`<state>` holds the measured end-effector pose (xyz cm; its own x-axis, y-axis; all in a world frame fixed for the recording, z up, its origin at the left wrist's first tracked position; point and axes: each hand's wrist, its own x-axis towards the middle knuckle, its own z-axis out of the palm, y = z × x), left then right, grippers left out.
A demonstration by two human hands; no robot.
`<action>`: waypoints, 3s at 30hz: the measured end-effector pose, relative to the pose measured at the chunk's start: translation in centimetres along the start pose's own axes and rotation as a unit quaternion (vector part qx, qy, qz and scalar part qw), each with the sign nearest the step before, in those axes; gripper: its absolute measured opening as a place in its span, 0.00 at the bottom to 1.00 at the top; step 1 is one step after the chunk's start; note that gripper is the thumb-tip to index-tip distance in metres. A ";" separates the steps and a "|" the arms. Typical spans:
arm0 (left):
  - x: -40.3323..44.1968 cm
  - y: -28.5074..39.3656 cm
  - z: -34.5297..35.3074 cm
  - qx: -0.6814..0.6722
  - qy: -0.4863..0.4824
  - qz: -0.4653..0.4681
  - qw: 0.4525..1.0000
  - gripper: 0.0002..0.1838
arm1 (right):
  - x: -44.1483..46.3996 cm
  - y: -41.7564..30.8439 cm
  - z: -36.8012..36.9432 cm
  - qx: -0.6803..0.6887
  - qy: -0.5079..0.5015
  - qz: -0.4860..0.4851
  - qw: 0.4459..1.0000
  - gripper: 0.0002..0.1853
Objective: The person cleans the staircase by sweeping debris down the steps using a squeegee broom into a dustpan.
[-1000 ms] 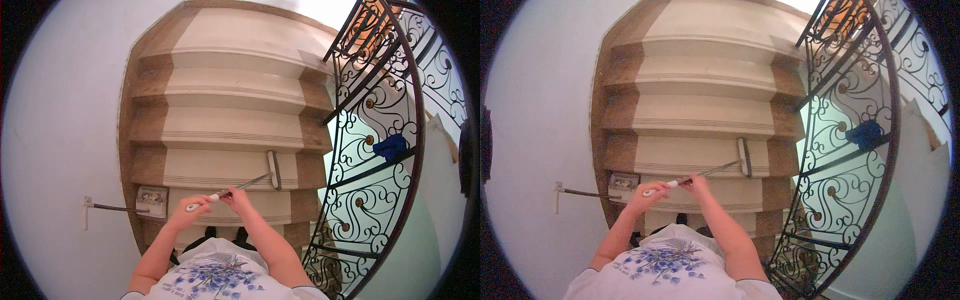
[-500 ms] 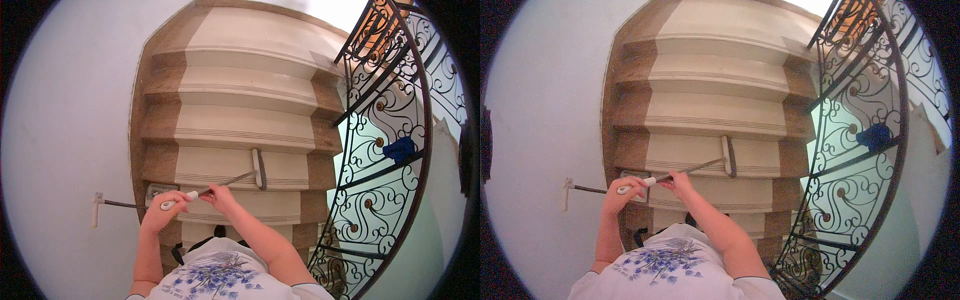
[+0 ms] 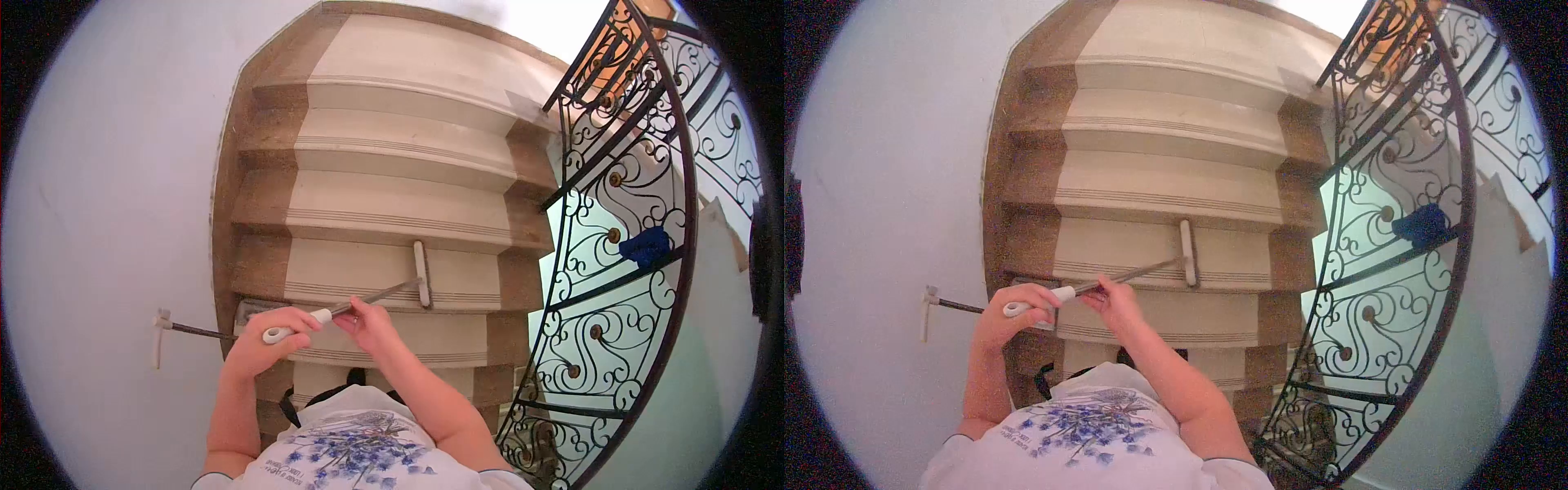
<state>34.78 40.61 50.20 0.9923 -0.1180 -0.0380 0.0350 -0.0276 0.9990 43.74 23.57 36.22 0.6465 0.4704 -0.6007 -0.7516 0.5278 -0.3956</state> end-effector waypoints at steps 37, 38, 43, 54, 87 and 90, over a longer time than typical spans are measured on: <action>-2.5 -0.3 0.3 0.053 0.161 -0.063 0.984 0.04 | 5.7 3.4 0.3 -0.064 -0.087 0.153 0.982 0.13; -2.6 0.1 0.4 0.054 0.162 -0.062 0.983 0.04 | 5.3 3.2 0.8 -0.064 -0.088 0.153 0.982 0.13; -2.7 1.5 0.8 0.058 0.170 -0.046 0.983 0.04 | 3.6 2.8 2.3 -0.055 -0.119 0.131 0.983 0.14; -2.0 2.8 2.3 0.006 0.112 -0.018 0.994 0.03 | 0.6 0.3 0.4 -0.036 -0.067 0.082 0.994 0.13; -6.5 9.5 5.7 0.154 0.204 0.041 0.966 0.04 | -5.3 -0.9 4.8 -0.144 -0.246 0.174 0.943 0.19; -4.6 10.9 7.1 0.306 0.170 0.064 0.935 0.07 | -5.1 -1.4 4.5 -0.140 -0.314 0.170 0.923 0.19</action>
<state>29.77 33.82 61.07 0.9678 0.1604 0.1941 -0.0577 -0.6092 0.7909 42.04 23.64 42.97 0.2485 0.9390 -0.2377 -0.8729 0.1107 -0.4752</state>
